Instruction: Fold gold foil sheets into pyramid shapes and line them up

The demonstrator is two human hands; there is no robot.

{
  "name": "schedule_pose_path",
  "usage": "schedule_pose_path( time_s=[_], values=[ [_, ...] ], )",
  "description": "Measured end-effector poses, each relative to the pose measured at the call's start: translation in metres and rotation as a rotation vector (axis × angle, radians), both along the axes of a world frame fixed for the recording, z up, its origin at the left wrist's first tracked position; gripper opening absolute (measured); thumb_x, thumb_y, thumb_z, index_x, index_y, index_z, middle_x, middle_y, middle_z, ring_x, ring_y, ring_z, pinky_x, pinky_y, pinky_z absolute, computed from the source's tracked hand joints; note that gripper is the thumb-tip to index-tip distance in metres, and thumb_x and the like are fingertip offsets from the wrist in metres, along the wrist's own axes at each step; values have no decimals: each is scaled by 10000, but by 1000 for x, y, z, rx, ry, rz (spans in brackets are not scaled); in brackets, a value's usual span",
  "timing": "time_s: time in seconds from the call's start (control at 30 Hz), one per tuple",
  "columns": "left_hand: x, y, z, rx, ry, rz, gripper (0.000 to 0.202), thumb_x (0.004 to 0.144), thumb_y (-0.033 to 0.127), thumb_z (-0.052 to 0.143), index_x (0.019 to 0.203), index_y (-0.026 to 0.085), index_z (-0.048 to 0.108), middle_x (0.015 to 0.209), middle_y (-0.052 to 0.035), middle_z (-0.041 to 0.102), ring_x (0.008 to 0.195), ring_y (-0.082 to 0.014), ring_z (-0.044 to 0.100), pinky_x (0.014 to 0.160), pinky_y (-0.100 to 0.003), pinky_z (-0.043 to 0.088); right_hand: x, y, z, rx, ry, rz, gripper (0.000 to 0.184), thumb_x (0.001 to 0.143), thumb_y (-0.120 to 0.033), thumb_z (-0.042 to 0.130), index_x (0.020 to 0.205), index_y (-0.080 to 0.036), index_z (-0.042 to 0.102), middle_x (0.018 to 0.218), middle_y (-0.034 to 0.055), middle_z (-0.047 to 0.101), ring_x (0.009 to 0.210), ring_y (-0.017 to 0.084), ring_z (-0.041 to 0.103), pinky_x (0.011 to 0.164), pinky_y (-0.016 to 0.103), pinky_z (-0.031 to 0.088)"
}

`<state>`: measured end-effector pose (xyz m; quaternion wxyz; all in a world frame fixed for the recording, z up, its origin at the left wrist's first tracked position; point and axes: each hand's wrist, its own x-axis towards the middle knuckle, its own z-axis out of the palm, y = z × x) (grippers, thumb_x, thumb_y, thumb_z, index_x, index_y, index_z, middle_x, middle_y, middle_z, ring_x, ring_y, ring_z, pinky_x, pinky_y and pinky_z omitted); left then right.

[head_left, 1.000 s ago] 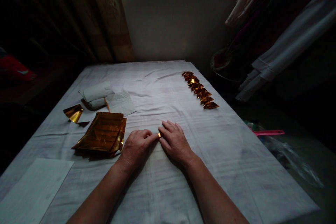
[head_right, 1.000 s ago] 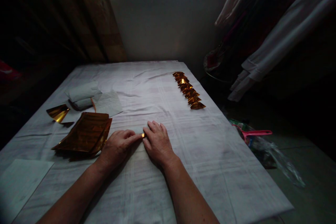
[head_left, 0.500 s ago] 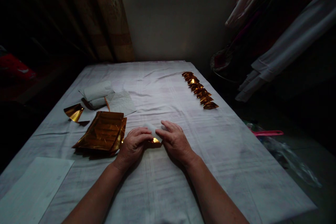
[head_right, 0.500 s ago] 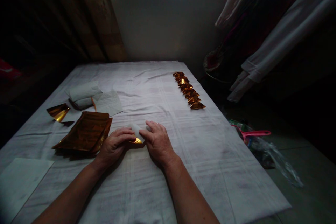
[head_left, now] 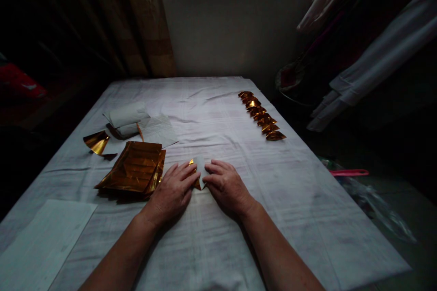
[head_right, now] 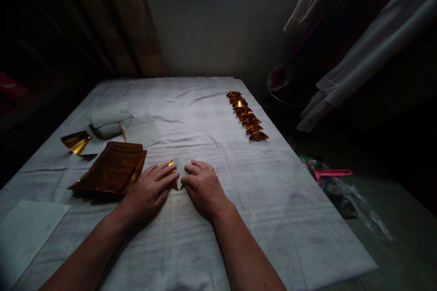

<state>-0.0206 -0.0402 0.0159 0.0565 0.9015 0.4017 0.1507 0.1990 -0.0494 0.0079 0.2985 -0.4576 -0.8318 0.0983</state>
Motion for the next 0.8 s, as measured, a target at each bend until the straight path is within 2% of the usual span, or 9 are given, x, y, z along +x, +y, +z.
schedule_pose_path(
  time_s=[0.13, 0.23, 0.37, 0.47, 0.63, 0.8],
  values=[
    [-2, -10, 0, -82, 6, 18, 468, 914, 254, 492, 1379, 238, 544, 1469, -91, 525, 1414, -285, 398, 1185, -579, 230, -2, -1, 0, -21, 18, 19, 110, 867, -199, 676, 903, -267, 755, 1169, 45, 712, 1181, 250, 592, 1021, 443, 446],
    [1, -11, -4, -94, -55, 84, 376, 954, 327, 491, 1304, 251, 605, 1408, -100, 584, 1365, -295, 464, 1160, -616, 246, -2, -1, 0, -50, 23, 28, 101, 875, -213, 673, 909, -266, 751, 1173, 44, 710, 1177, 246, 595, 1036, 455, 432],
    [8, -9, -10, -77, -134, 174, 280, 954, 289, 513, 1180, 274, 677, 1324, -84, 652, 1288, -307, 544, 1120, -648, 283, -3, -2, -1, -85, 27, 49, 112, 878, -209, 667, 906, -279, 749, 1164, 34, 712, 1189, 229, 588, 1055, 454, 407],
    [11, -9, -8, -51, -182, 211, 230, 922, 255, 557, 1111, 256, 688, 1296, -80, 667, 1284, -306, 545, 1126, -635, 283, -4, -2, -1, -91, 41, 56, 117, 881, -206, 660, 904, -281, 747, 1144, 31, 717, 1191, 223, 587, 1059, 452, 396],
    [13, -14, -3, -25, -223, 257, 49, 892, 235, 595, 892, 223, 643, 1230, -71, 693, 1233, -282, 580, 1129, -583, 309, -8, -4, -1, -80, 42, 76, 93, 880, -228, 666, 876, -279, 744, 1123, 25, 721, 1164, 229, 593, 1038, 449, 404],
    [12, -17, -4, -79, -222, 239, 73, 887, 297, 617, 893, 225, 627, 1267, -80, 674, 1264, -291, 560, 1128, -592, 310, -7, -4, 0, -73, 71, 99, 85, 871, -220, 674, 892, -270, 740, 1118, 27, 722, 1161, 225, 597, 1038, 446, 413]
  ],
)
